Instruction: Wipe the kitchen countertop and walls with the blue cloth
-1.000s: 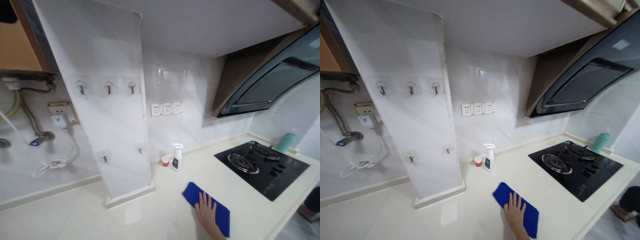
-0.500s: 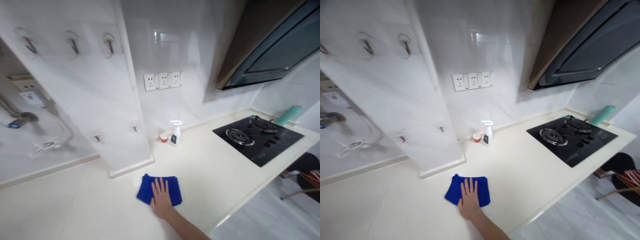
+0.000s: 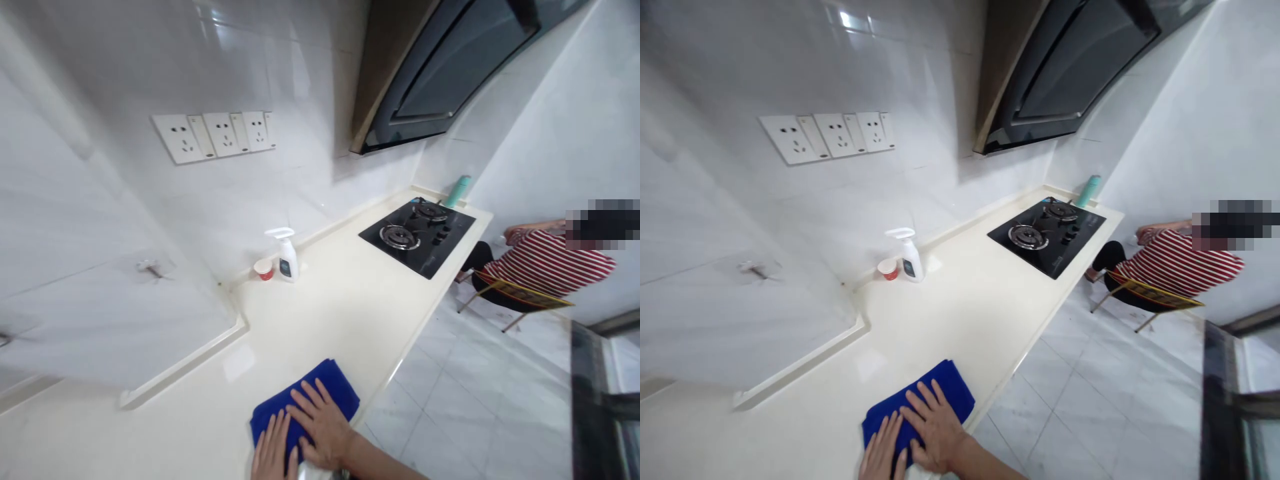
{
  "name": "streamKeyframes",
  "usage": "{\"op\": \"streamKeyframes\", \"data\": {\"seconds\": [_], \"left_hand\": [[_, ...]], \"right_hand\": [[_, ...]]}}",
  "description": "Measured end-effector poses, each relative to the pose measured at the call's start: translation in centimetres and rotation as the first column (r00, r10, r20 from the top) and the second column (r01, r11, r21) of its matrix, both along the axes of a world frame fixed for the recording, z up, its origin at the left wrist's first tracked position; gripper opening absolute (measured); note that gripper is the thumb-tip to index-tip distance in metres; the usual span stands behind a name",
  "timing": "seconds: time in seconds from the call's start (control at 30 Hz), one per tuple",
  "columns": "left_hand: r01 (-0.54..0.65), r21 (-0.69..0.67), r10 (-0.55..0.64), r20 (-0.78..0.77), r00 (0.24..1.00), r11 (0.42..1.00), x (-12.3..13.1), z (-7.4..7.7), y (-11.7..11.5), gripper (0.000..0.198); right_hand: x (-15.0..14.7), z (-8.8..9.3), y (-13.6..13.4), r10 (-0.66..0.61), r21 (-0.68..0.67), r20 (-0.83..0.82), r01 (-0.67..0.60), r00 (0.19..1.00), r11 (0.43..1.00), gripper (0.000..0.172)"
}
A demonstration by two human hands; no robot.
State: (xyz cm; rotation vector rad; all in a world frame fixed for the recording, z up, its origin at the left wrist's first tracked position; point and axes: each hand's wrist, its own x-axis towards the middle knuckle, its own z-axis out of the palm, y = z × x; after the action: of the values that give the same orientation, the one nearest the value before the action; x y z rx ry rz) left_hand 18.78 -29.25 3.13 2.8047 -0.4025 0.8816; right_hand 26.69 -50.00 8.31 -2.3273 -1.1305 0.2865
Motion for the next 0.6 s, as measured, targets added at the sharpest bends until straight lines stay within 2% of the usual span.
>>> {"op": "streamKeyframes", "data": {"seconds": [0.07, 0.13, 0.27, 0.4, 0.5, 0.6], "left_hand": [[0.066, 0.158, -0.070, 0.018, 0.997, 0.985, 2.1, -0.4, -3.0, 0.076], [0.108, 0.237, -0.110, -0.006, 0.994, 0.965, 3.9, -0.2, -5.7, 0.073], [0.212, 0.252, -0.203, -0.058, 0.977, 0.944, 7.9, 0.5, -9.7, 0.068], [0.311, 0.202, -0.308, -0.049, 0.950, 0.929, 11.9, 0.6, -12.2, 0.068], [0.361, 0.164, -0.356, -0.058, 0.933, 0.918, 14.0, 0.3, -13.0, 0.068], [0.396, 0.145, -0.389, -0.072, 0.918, 0.907, 15.0, -0.2, -13.0, 0.067]], "right_hand": [[1.0, -1.0, -2.7, -0.086, -0.037, 0.078, 0.089, 0.993, 0.995, 0.073], [1.9, -2.0, -5.4, -0.174, -0.060, 0.152, 0.184, 0.973, 0.981, 0.073], [3.7, -3.2, -10.1, -0.312, -0.077, 0.277, 0.345, 0.909, 0.935, 0.068], [5.4, -3.5, -13.8, -0.409, -0.093, 0.358, 0.468, 0.839, 0.879, 0.064], [6.3, -4.1, -15.7, -0.548, -0.101, 0.390, 0.626, 0.740, 0.773, 0.065], [6.8, -5.1, -15.9, -0.665, -0.104, 0.418, 0.760, 0.619, 0.642, 0.061]]}}
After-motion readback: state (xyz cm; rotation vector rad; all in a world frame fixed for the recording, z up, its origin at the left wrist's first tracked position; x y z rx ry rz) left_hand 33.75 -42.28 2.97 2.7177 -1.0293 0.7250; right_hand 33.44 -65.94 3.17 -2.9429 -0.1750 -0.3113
